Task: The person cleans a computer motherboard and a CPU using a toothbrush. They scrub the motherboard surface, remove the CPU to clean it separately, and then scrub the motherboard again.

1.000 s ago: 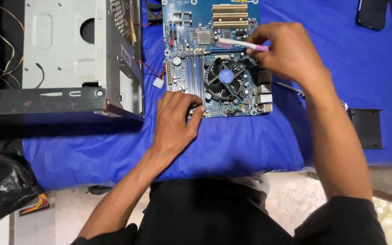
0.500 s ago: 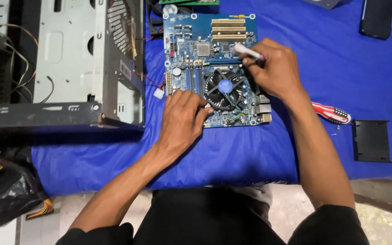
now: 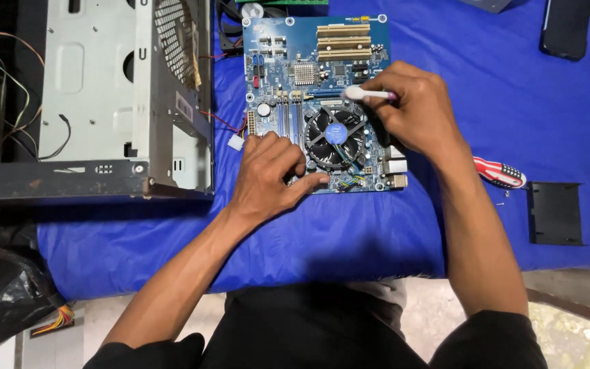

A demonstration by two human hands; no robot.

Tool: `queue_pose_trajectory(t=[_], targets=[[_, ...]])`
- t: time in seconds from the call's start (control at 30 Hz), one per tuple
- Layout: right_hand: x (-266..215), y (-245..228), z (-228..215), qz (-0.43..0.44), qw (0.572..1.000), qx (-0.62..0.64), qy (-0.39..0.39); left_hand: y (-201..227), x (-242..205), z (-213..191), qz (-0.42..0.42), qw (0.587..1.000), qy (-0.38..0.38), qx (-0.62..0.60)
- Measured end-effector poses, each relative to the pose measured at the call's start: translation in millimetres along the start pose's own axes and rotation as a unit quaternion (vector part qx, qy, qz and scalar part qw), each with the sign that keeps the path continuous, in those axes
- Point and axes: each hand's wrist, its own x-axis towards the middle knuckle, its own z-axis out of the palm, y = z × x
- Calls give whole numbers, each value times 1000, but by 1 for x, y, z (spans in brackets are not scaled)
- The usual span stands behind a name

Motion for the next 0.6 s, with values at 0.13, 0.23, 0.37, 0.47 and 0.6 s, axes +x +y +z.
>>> queue_pose_trajectory(t=[0.13,0.23,0.37,0.47,0.6], targets=[[19,-37,-8,-49,999,8,5,-1,0,-2,-68,993,30,-90],[44,-62,-1,-68,993,-37,-86,-2,2,-3,-54,993,54,-95],[75,-70,30,-52,963,-216,-152,-2,3,-5,-65,991,52,-104],[91,-73,48,-41,913,-328,-237,-4,1,-6,-54,991,58,-111],[100,-75,57,47,873,-345,-340,-8,-2,-3,-63,990,52,-112]])
